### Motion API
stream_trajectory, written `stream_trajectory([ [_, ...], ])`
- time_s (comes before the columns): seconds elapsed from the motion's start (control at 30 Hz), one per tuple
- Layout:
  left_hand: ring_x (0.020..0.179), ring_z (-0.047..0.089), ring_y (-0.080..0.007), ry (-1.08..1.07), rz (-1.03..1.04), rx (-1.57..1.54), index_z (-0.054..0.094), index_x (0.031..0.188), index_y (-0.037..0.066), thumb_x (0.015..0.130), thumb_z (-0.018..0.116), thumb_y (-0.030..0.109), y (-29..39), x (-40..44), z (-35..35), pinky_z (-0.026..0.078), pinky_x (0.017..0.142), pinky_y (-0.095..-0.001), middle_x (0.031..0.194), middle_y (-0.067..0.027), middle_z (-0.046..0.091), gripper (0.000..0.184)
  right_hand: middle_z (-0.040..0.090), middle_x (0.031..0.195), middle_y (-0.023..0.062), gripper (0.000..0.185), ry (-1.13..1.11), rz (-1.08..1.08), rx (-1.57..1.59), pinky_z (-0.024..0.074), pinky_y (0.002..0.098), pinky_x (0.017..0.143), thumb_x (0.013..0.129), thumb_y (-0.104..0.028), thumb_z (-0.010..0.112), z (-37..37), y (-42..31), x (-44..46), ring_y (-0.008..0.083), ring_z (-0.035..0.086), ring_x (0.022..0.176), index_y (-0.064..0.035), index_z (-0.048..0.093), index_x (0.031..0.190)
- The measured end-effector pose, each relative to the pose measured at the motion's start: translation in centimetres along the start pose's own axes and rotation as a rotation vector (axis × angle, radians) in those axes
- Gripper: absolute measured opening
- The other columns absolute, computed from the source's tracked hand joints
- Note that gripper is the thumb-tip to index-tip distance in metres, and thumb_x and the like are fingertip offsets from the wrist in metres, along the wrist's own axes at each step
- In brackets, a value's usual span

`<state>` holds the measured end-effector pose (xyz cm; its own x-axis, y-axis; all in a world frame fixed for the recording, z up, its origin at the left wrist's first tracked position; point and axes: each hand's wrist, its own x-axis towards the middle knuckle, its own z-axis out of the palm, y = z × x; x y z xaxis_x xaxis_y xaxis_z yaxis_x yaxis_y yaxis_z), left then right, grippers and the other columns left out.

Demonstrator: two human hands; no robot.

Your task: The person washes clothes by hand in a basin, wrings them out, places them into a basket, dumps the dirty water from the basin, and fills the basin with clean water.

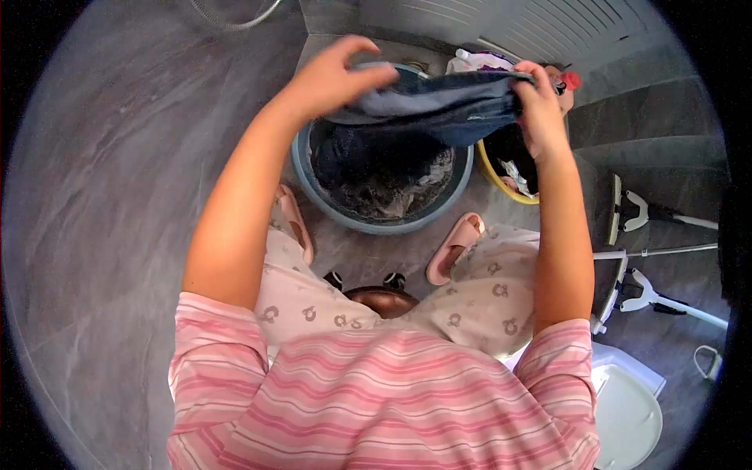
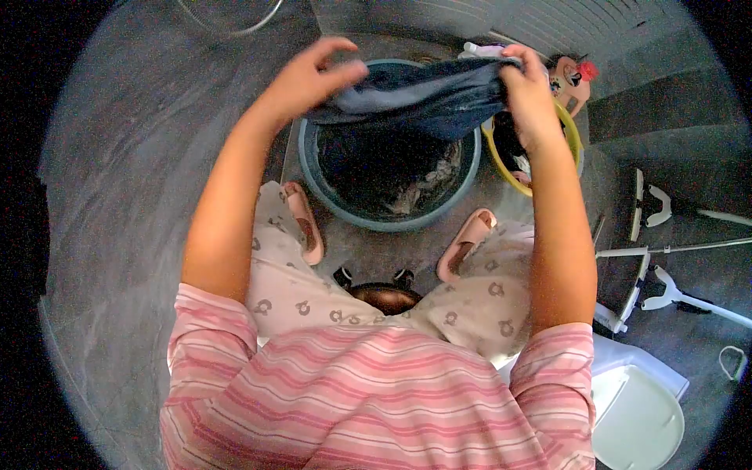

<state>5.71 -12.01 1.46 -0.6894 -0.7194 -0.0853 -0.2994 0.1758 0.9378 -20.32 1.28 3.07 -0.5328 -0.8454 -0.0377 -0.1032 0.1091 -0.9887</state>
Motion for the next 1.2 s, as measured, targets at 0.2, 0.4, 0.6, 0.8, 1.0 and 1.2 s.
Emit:
stream_trajectory([
  [0.2, 0.093, 0.058, -0.0318, -0.329, 0.056, 0.891, 0.061, 0.106, 0.010, 0.067, 0.069, 0.036, -0.1, -1.7, 2.7, 0.045, 0.081, -0.0375, 0.098, -0.0135, 0.063, 0.048, 0.056, 0.089, 0.0031, 0.023, -0.157, 0.096, 0.151, 0.0448, 0.0242, 0.070, 0.081, -0.004, 0.045, -1.5, 0.8, 0.6, 0.0133, 0.055, 0.079, -0.0083, 0.055, 0.101],
  [0.4, 0.075, 0.060, -0.0230, -0.065, 0.123, 0.363, 0.065, 0.089, 0.003, 0.074, 0.063, 0.024, -2.9, -0.4, 0.2, 0.045, 0.069, -0.0319, 0.083, -0.0111, 0.065, 0.026, 0.045, 0.089, 0.0046, 0.056, -0.703, -0.309, -0.620, 0.0347, 0.0249, 0.083, 0.064, -0.007, 0.056, 0.4, 1.2, -2.3, 0.0155, 0.044, 0.090, -0.0082, 0.041, 0.118],
  [0.6, 0.074, 0.060, -0.0158, 0.063, -0.226, -0.710, 0.055, 0.098, 0.006, 0.077, 0.054, 0.008, -1.8, 0.2, 2.6, 0.050, 0.066, -0.0295, 0.085, -0.0053, 0.061, 0.021, 0.052, 0.108, 0.0144, 0.062, -0.508, -0.494, -0.829, 0.0368, 0.0346, 0.092, 0.061, -0.009, 0.069, 0.4, 2.1, -2.4, 0.0317, 0.049, 0.106, -0.0049, 0.045, 0.118],
  [0.8, 0.076, 0.061, -0.0162, -0.171, -0.314, -0.809, 0.059, 0.093, 0.005, 0.081, 0.055, 0.022, 1.2, 0.0, 4.6, 0.050, 0.070, -0.0305, 0.087, -0.0081, 0.063, 0.021, 0.058, 0.095, 0.0134, 0.035, -0.002, -0.534, -0.589, 0.0422, 0.0315, 0.082, 0.069, -0.007, 0.063, -1.9, 4.0, 1.9, 0.0284, 0.056, 0.088, 0.0001, 0.057, 0.103],
  [1.0, 0.073, 0.061, -0.0201, 0.220, -0.346, -0.951, 0.061, 0.092, 0.001, 0.087, 0.045, 0.048, 0.2, 3.2, 6.8, 0.047, 0.070, -0.0305, 0.081, -0.0076, 0.063, 0.050, 0.060, 0.090, 0.0232, 0.042, 0.093, -0.521, -0.433, 0.0462, 0.0382, 0.074, 0.069, -0.020, 0.057, 6.3, 0.0, -4.3, 0.0330, 0.060, 0.085, -0.0029, 0.051, 0.106],
  [1.2, 0.087, 0.055, -0.0189, 0.274, -0.372, -0.942, 0.058, 0.098, 0.000, 0.086, 0.041, 0.053, 3.3, 0.7, 11.3, 0.041, 0.079, -0.0329, 0.093, -0.0112, 0.061, 0.056, 0.060, 0.066, 0.0191, 0.047, 0.183, -0.363, -0.492, 0.0474, 0.0393, 0.060, 0.067, -0.049, 0.066, 8.8, -1.5, -4.9, 0.0355, 0.061, 0.067, -0.0028, 0.059, 0.075],
])
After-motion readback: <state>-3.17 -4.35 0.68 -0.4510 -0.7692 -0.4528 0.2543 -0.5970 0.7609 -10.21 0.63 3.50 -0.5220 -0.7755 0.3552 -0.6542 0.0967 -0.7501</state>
